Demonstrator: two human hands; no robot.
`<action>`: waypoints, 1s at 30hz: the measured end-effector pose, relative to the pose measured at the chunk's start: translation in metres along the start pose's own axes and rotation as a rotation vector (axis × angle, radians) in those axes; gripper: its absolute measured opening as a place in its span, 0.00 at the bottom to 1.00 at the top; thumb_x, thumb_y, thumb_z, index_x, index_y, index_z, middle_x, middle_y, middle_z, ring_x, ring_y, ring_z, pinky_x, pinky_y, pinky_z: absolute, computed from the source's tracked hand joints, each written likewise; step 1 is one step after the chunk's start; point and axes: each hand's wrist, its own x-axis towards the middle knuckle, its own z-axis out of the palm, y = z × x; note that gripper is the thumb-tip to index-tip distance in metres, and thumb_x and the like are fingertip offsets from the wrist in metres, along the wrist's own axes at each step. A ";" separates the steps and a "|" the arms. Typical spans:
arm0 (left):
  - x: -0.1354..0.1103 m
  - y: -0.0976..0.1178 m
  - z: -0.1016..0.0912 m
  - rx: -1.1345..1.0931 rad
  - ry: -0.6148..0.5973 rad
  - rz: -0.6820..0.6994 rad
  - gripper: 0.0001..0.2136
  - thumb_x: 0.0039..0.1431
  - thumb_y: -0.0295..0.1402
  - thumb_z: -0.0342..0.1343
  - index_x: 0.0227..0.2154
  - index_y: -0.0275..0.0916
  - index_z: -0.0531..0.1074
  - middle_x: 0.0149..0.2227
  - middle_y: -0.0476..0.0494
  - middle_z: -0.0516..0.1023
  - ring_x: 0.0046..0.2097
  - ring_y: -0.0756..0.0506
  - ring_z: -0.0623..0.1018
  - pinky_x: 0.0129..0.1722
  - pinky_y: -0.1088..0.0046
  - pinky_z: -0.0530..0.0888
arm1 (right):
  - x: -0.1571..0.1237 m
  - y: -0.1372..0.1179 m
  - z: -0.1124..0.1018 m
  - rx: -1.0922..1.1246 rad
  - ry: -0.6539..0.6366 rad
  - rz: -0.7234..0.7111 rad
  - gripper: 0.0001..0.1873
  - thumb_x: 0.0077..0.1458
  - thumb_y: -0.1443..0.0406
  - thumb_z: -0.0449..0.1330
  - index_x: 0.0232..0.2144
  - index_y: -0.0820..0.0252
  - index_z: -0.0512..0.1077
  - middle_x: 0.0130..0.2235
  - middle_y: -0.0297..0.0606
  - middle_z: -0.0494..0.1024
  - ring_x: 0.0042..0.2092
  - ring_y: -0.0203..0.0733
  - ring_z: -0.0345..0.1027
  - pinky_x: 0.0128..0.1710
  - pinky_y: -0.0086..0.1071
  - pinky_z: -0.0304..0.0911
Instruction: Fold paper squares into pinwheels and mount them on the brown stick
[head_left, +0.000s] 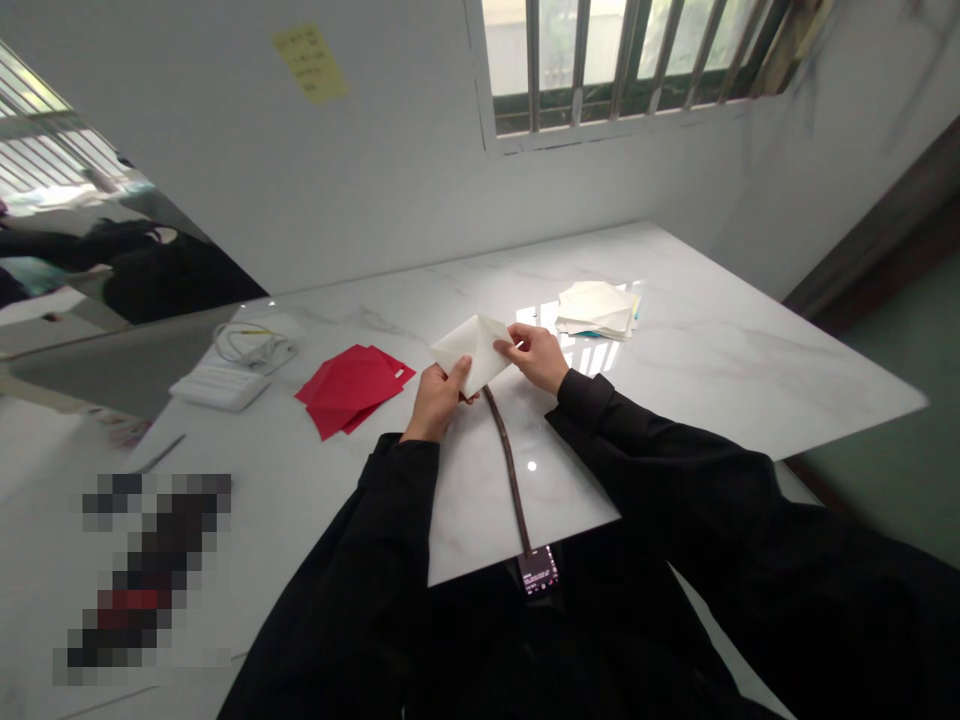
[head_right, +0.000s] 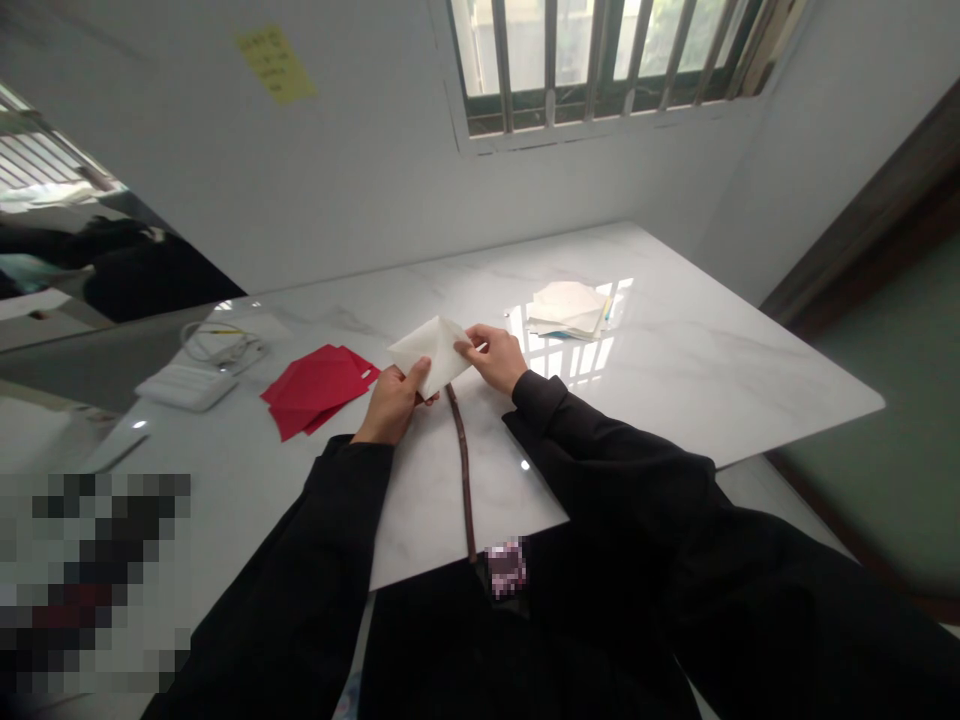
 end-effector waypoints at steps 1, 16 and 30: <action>-0.001 0.000 0.000 0.006 -0.001 0.004 0.17 0.60 0.45 0.70 0.34 0.35 0.77 0.23 0.45 0.77 0.21 0.47 0.74 0.20 0.74 0.71 | 0.000 -0.001 0.000 -0.008 0.000 0.000 0.11 0.61 0.55 0.66 0.35 0.57 0.79 0.32 0.33 0.78 0.33 0.39 0.70 0.38 0.32 0.64; -0.005 0.004 -0.004 0.131 -0.032 0.004 0.22 0.51 0.48 0.74 0.38 0.32 0.83 0.32 0.39 0.84 0.30 0.44 0.78 0.26 0.74 0.71 | 0.009 0.010 -0.004 0.044 0.104 0.045 0.19 0.63 0.50 0.64 0.46 0.56 0.83 0.34 0.36 0.78 0.37 0.43 0.71 0.42 0.34 0.66; -0.005 0.014 -0.007 0.080 -0.079 -0.025 0.18 0.54 0.41 0.71 0.42 0.34 0.79 0.33 0.42 0.82 0.26 0.47 0.77 0.24 0.75 0.74 | 0.010 0.009 -0.005 0.347 -0.027 0.146 0.14 0.54 0.61 0.67 0.41 0.61 0.84 0.41 0.40 0.85 0.38 0.39 0.72 0.35 0.29 0.67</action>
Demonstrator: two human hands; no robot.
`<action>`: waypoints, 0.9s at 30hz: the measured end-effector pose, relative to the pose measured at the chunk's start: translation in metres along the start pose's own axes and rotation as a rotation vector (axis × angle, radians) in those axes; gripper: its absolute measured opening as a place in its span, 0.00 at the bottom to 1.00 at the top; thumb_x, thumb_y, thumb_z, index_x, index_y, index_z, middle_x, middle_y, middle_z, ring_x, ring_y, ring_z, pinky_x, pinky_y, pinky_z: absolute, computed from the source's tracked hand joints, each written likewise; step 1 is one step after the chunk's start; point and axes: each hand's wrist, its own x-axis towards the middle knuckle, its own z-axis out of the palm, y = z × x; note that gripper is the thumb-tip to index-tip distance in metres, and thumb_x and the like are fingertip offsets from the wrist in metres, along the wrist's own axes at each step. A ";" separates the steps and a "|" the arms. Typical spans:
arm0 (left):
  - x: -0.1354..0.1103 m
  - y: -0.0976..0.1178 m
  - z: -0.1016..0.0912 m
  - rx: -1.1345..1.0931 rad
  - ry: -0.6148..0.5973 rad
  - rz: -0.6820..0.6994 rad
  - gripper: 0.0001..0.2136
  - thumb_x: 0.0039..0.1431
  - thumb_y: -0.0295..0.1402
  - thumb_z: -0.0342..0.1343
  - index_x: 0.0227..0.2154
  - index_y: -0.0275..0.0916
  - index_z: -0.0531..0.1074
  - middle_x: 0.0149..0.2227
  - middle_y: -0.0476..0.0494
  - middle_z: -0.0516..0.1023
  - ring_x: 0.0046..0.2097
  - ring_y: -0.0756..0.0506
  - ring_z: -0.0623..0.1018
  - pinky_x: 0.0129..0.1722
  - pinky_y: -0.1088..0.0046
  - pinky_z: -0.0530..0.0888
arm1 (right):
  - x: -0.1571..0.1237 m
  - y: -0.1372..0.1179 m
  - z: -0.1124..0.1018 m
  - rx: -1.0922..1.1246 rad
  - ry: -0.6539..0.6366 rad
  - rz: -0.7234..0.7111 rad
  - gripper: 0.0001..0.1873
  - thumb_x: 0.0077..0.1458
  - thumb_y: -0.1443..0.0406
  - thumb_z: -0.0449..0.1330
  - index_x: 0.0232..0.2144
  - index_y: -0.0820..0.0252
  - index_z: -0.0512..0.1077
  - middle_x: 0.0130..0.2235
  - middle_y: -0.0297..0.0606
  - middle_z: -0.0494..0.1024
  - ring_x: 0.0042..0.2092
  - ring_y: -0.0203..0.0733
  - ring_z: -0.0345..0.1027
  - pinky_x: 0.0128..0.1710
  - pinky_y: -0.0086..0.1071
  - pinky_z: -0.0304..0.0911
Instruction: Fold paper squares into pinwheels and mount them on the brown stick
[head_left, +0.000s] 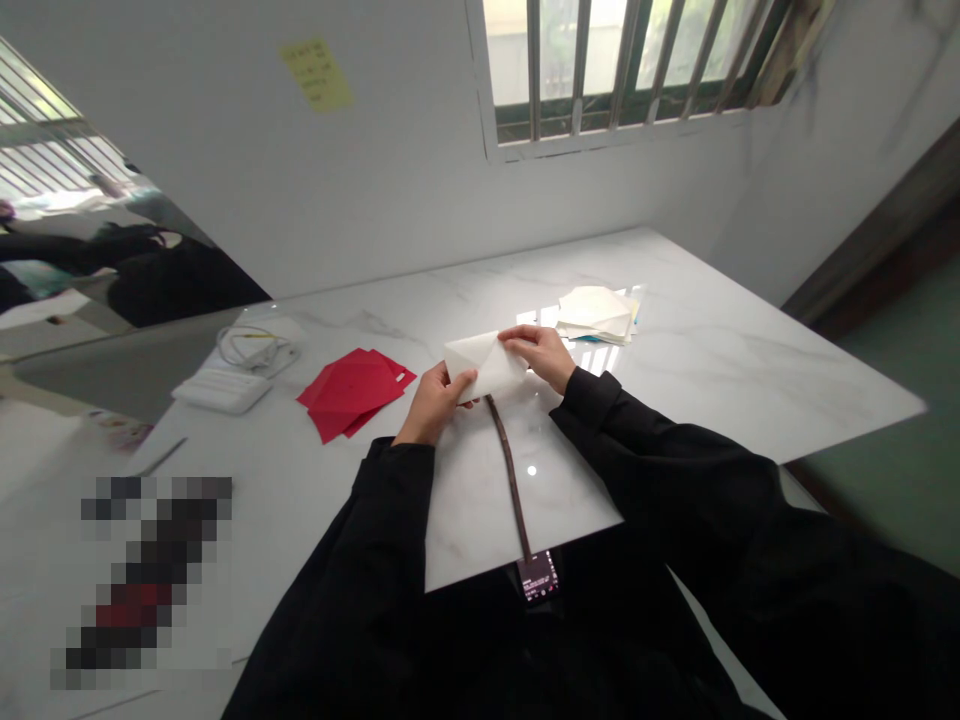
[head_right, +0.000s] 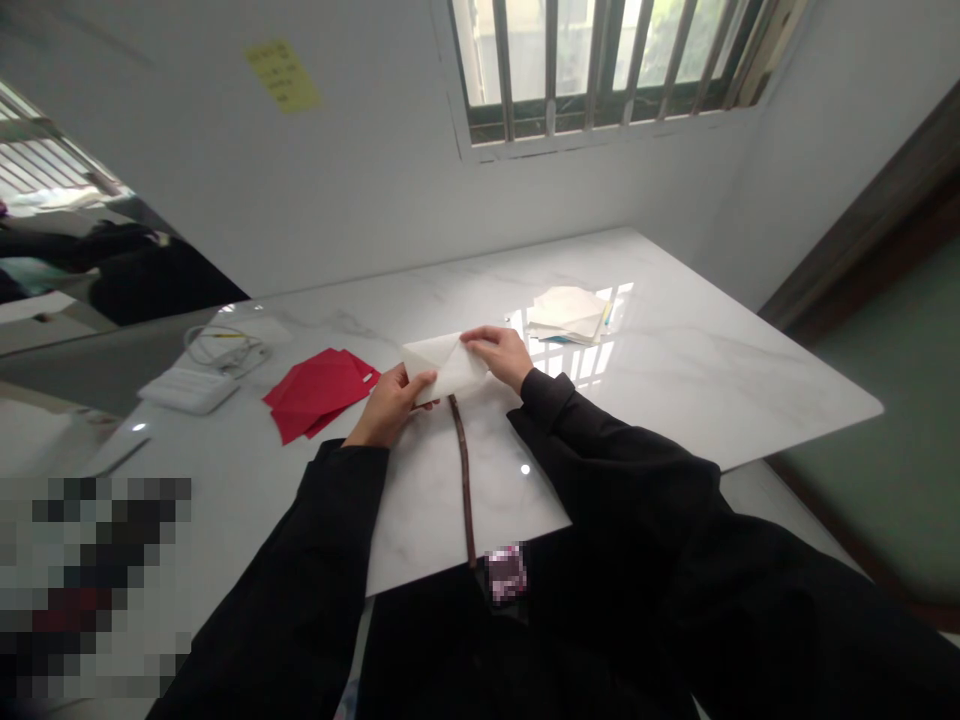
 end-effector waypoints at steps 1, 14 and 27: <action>0.000 0.001 0.000 -0.032 0.002 -0.011 0.20 0.56 0.41 0.70 0.47 0.34 0.77 0.34 0.42 0.82 0.27 0.48 0.78 0.24 0.75 0.74 | 0.001 0.001 0.000 0.023 0.031 0.020 0.14 0.54 0.63 0.66 0.42 0.62 0.84 0.40 0.39 0.85 0.37 0.38 0.72 0.35 0.29 0.67; 0.001 -0.004 0.001 0.092 -0.012 0.278 0.38 0.52 0.37 0.73 0.66 0.50 0.68 0.57 0.40 0.79 0.40 0.47 0.85 0.46 0.65 0.85 | 0.000 0.006 0.007 0.318 0.201 0.145 0.22 0.55 0.68 0.71 0.53 0.63 0.80 0.55 0.45 0.81 0.48 0.41 0.79 0.53 0.39 0.80; 0.006 -0.004 -0.001 0.067 0.185 0.300 0.19 0.51 0.44 0.74 0.40 0.38 0.79 0.43 0.44 0.83 0.38 0.47 0.83 0.39 0.72 0.81 | -0.003 0.001 0.008 0.133 -0.034 0.040 0.29 0.59 0.42 0.69 0.44 0.61 0.84 0.42 0.42 0.84 0.41 0.39 0.76 0.39 0.32 0.78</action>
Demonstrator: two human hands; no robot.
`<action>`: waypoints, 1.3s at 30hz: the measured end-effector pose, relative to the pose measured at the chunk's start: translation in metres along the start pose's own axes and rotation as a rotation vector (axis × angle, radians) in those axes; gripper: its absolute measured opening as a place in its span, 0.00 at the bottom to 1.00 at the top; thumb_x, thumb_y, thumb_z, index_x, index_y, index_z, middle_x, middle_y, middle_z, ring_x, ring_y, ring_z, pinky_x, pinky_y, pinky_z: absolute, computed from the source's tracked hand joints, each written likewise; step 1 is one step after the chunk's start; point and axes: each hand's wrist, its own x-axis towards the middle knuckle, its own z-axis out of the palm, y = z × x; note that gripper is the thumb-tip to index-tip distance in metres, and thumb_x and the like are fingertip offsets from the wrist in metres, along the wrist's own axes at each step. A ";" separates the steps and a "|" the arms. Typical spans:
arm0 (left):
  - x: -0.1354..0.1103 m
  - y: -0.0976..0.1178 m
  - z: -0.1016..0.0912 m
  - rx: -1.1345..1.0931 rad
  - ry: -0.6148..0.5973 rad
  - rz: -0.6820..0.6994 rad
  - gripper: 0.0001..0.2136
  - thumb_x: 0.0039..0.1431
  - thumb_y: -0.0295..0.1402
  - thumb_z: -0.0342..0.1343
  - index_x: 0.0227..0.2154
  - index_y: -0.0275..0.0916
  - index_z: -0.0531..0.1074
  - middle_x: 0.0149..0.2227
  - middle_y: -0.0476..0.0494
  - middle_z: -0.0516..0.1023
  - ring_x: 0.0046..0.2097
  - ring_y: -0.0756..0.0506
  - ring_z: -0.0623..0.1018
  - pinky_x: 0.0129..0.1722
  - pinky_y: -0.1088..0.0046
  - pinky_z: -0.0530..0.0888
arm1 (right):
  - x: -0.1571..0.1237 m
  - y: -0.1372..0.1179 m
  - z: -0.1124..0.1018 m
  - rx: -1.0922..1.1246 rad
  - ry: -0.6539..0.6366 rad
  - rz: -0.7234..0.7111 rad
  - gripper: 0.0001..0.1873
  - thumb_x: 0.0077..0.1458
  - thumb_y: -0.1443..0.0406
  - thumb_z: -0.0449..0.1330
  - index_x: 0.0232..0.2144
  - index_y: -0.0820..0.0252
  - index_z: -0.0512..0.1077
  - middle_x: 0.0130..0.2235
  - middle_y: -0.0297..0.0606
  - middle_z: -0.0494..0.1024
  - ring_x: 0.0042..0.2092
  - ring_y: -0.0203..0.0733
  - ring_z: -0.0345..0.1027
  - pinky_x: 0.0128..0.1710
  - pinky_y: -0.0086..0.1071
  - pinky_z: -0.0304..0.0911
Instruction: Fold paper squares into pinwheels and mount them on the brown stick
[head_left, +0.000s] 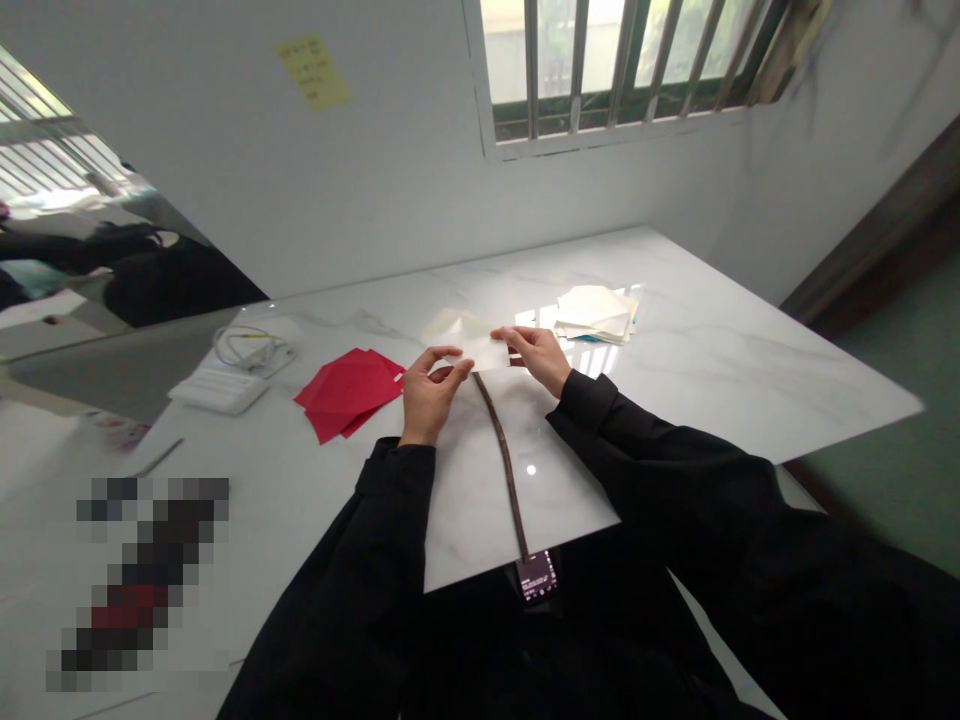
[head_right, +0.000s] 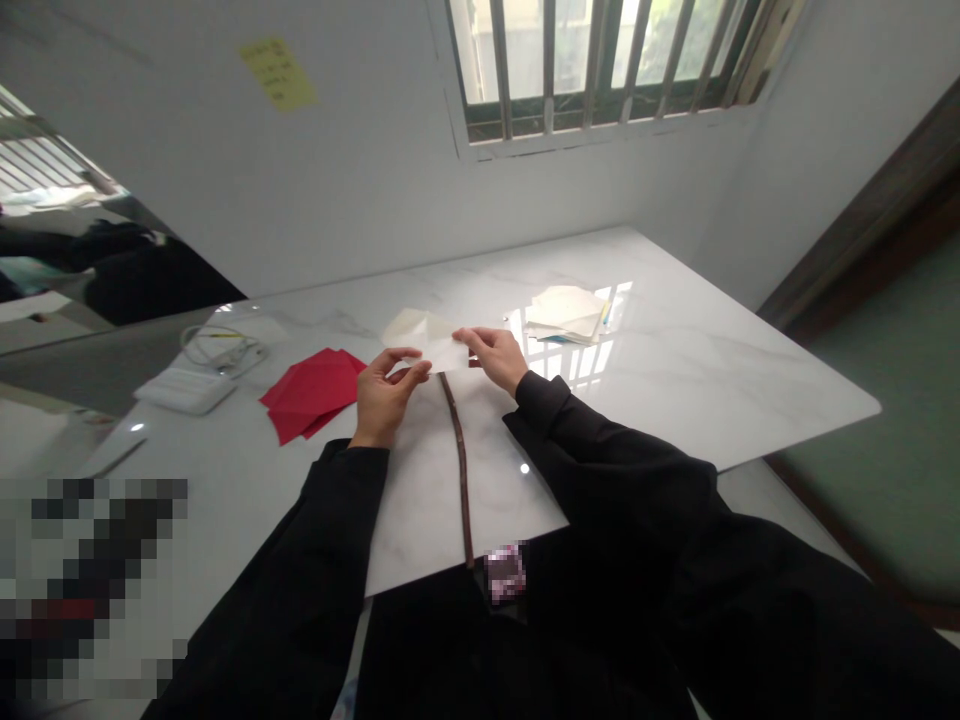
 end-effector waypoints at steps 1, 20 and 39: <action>0.001 -0.002 0.000 -0.034 0.000 -0.011 0.19 0.51 0.44 0.74 0.41 0.39 0.79 0.43 0.45 0.82 0.38 0.47 0.82 0.39 0.72 0.81 | 0.001 0.000 -0.002 -0.027 -0.027 -0.008 0.29 0.59 0.41 0.68 0.43 0.61 0.85 0.41 0.42 0.84 0.41 0.39 0.75 0.38 0.31 0.78; -0.033 0.032 0.017 0.092 -0.751 -0.099 0.24 0.67 0.45 0.65 0.63 0.48 0.74 0.56 0.41 0.80 0.39 0.46 0.79 0.38 0.69 0.77 | -0.027 -0.012 -0.081 -0.117 -0.233 0.120 0.27 0.52 0.48 0.75 0.47 0.57 0.78 0.35 0.33 0.79 0.31 0.34 0.70 0.29 0.27 0.69; -0.038 0.022 0.011 0.629 -0.659 0.423 0.20 0.61 0.23 0.61 0.55 0.47 0.78 0.60 0.41 0.79 0.62 0.37 0.77 0.65 0.48 0.76 | -0.035 0.008 -0.078 -0.936 -0.184 -0.341 0.09 0.60 0.72 0.69 0.38 0.55 0.88 0.40 0.41 0.82 0.35 0.38 0.72 0.40 0.33 0.67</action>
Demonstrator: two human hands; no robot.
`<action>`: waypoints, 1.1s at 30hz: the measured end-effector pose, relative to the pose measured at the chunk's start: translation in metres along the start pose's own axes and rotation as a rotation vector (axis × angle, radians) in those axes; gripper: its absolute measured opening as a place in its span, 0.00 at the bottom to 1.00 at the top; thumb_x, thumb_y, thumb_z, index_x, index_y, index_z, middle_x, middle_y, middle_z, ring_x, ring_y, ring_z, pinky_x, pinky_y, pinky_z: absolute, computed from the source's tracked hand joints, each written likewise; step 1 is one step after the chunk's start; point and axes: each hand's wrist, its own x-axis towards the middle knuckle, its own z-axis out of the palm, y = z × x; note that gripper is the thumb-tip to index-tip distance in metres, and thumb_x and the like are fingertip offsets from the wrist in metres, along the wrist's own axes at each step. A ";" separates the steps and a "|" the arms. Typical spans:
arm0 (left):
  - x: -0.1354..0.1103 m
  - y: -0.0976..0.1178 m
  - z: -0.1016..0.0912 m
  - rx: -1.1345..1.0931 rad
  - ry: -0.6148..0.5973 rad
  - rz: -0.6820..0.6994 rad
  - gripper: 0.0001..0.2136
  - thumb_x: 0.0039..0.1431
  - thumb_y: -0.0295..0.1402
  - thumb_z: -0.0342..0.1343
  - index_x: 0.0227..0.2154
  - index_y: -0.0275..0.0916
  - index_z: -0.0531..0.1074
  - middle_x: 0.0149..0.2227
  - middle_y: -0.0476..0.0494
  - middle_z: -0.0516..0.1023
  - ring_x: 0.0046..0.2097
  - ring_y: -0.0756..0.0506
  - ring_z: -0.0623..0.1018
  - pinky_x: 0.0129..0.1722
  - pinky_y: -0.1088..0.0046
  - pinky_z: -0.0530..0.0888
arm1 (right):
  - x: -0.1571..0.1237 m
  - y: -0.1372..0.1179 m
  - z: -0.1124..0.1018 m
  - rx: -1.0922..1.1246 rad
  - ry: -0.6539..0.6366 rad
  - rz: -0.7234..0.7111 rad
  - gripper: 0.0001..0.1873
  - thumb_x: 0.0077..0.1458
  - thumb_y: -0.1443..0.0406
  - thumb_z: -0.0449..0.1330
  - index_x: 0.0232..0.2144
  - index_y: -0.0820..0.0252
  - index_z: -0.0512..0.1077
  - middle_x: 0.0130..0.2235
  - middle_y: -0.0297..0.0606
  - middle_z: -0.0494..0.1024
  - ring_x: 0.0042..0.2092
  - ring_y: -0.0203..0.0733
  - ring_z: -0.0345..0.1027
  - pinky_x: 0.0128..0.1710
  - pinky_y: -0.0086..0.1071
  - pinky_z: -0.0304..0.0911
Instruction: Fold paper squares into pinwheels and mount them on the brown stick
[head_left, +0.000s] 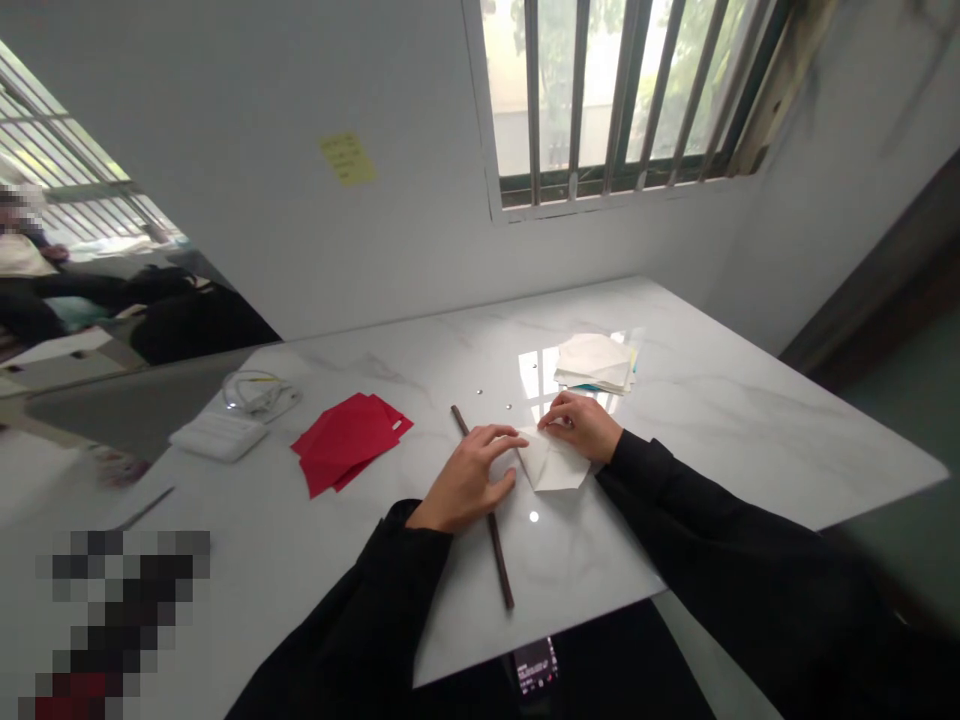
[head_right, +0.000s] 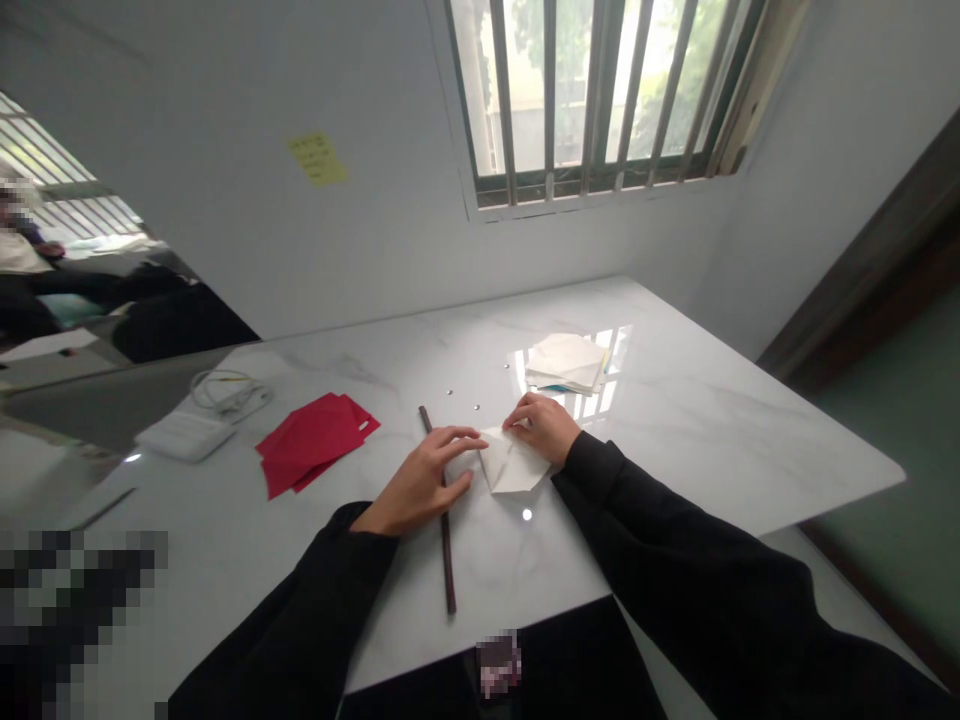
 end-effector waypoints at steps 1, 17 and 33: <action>0.000 0.002 0.001 -0.001 -0.019 0.016 0.19 0.63 0.26 0.63 0.55 0.47 0.78 0.61 0.40 0.78 0.62 0.37 0.77 0.65 0.48 0.75 | -0.001 -0.001 0.001 -0.012 -0.007 -0.005 0.10 0.61 0.73 0.68 0.38 0.55 0.88 0.38 0.40 0.81 0.34 0.37 0.71 0.40 0.33 0.66; 0.005 0.001 0.009 -0.071 -0.098 0.074 0.14 0.64 0.38 0.70 0.51 0.47 0.80 0.58 0.41 0.80 0.61 0.37 0.77 0.65 0.49 0.75 | -0.006 -0.011 0.002 -0.088 -0.082 -0.304 0.18 0.72 0.68 0.58 0.55 0.52 0.83 0.54 0.45 0.82 0.52 0.52 0.71 0.58 0.50 0.70; 0.007 0.010 0.014 -0.074 -0.033 0.022 0.02 0.64 0.32 0.65 0.37 0.45 0.78 0.47 0.44 0.82 0.53 0.39 0.81 0.56 0.54 0.78 | -0.002 -0.011 -0.011 -0.042 -0.150 -0.166 0.12 0.67 0.68 0.63 0.45 0.55 0.87 0.39 0.41 0.82 0.39 0.42 0.74 0.45 0.37 0.67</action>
